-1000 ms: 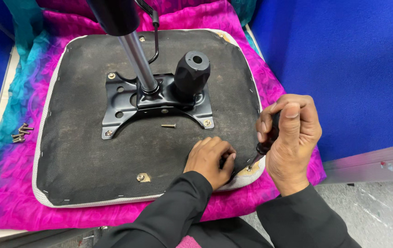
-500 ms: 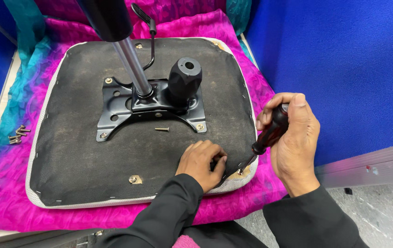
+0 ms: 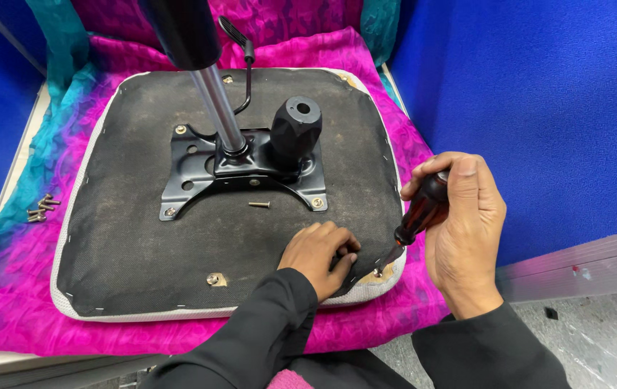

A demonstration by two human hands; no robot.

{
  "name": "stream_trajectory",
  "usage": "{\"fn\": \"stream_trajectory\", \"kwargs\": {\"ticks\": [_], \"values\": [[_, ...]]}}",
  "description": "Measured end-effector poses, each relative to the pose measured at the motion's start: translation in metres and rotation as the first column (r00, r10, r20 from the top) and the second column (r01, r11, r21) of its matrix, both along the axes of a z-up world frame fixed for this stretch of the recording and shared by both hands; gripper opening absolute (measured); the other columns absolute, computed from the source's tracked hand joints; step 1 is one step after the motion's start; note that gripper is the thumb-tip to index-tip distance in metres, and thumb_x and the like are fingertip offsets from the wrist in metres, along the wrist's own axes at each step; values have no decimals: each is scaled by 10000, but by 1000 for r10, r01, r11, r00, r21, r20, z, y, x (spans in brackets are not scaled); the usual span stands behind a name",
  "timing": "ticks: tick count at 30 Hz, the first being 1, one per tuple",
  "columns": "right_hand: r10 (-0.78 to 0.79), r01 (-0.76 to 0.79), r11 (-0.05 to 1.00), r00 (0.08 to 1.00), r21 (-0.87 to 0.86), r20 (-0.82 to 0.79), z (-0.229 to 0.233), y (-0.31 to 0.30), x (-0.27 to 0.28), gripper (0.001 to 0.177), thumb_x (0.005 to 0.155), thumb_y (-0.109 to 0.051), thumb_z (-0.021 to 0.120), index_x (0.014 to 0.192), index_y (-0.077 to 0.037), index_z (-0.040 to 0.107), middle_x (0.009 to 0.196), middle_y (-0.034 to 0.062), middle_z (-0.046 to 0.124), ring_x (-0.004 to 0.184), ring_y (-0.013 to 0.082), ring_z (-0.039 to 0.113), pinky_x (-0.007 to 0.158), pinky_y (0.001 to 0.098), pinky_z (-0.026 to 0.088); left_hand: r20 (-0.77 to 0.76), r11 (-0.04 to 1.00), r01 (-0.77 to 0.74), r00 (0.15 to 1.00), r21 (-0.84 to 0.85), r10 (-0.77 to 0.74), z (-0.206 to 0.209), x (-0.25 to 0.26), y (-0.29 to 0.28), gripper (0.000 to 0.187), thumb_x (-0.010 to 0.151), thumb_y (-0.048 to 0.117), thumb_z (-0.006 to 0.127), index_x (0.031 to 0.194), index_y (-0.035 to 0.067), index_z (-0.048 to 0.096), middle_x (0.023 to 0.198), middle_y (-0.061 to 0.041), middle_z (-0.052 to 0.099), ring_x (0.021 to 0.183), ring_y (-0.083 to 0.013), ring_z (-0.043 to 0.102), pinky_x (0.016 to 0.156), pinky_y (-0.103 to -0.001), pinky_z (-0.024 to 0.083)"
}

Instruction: The person uses a screwdriver to tighten screws into the underside of an office chair seat, securing the seat to its metal mounting plate. The person works methodically around the perimeter of the seat, tightening each screw in turn.

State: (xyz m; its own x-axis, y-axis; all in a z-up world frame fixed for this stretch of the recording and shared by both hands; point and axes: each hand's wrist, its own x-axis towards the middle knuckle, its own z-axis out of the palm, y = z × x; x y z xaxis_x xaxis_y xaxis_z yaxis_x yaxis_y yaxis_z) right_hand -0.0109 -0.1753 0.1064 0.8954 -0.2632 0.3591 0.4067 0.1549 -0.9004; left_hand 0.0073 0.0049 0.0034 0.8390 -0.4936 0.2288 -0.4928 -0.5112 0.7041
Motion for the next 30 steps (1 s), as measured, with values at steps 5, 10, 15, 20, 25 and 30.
{"fn": "stream_trajectory", "kwargs": {"ticks": [5, 10, 15, 20, 25, 30], "values": [[24, -24, 1000, 999, -16, 34, -2, 2, 3, 344, 1162, -354, 478, 1104, -30, 578, 1066, 95, 632, 933, 188, 640, 878, 335, 556, 28, 994, 109, 994, -18, -108, 4, 5, 12, 167, 867, 176, 713, 1029, 138, 711, 902, -29, 642, 927, -250, 631, 860, -417, 492], [41, -41, 999, 996, -5, 76, -9, 6, 3, 365, 1161, -378, 478, 1118, -30, 580, 1087, 99, 637, 931, 195, 634, 866, 329, 536, 64, 992, 121, 991, -34, -119, 5, 1, 14, 171, 880, 181, 707, 1045, 142, 715, 921, -34, 632, 942, -251, 629, 872, -419, 488], [25, -27, 1000, 995, 15, 101, -14, 8, 5, 341, 1161, -365, 500, 1100, -40, 585, 1063, 93, 643, 899, 187, 632, 843, 325, 534, 45, 992, 121, 992, -28, -120, 5, 3, 15, 168, 885, 184, 705, 1047, 141, 710, 923, -28, 626, 936, -242, 625, 872, -409, 491], [-37, 40, 998, 998, -41, 60, -16, 7, 3, 188, 1096, -201, 661, 1092, -34, 573, 1036, 73, 633, 890, 164, 614, 826, 316, 524, 63, 994, 107, 992, 4, -107, 2, 1, 13, 163, 892, 192, 708, 1047, 142, 717, 930, -29, 622, 929, -233, 617, 880, -403, 492], [-5, 5, 1000, 992, -4, 129, -10, 4, 3, 158, 1120, -165, 668, 1122, -12, 626, 1092, 49, 611, 956, 162, 630, 926, 344, 557, 187, 998, 67, 980, 18, -69, 0, -1, 15, 179, 873, 220, 729, 1028, 131, 721, 983, -50, 615, 975, -256, 584, 883, -397, 475], [-18, 18, 1000, 997, -6, 78, -6, 8, 0, 249, 1116, -233, 601, 1182, -4, 670, 1096, 57, 612, 972, 152, 607, 913, 343, 557, 261, 999, 37, 964, 37, -45, -2, -2, 15, 191, 866, 249, 730, 1021, 137, 724, 1006, -41, 619, 1027, -252, 567, 925, -405, 422]]}}
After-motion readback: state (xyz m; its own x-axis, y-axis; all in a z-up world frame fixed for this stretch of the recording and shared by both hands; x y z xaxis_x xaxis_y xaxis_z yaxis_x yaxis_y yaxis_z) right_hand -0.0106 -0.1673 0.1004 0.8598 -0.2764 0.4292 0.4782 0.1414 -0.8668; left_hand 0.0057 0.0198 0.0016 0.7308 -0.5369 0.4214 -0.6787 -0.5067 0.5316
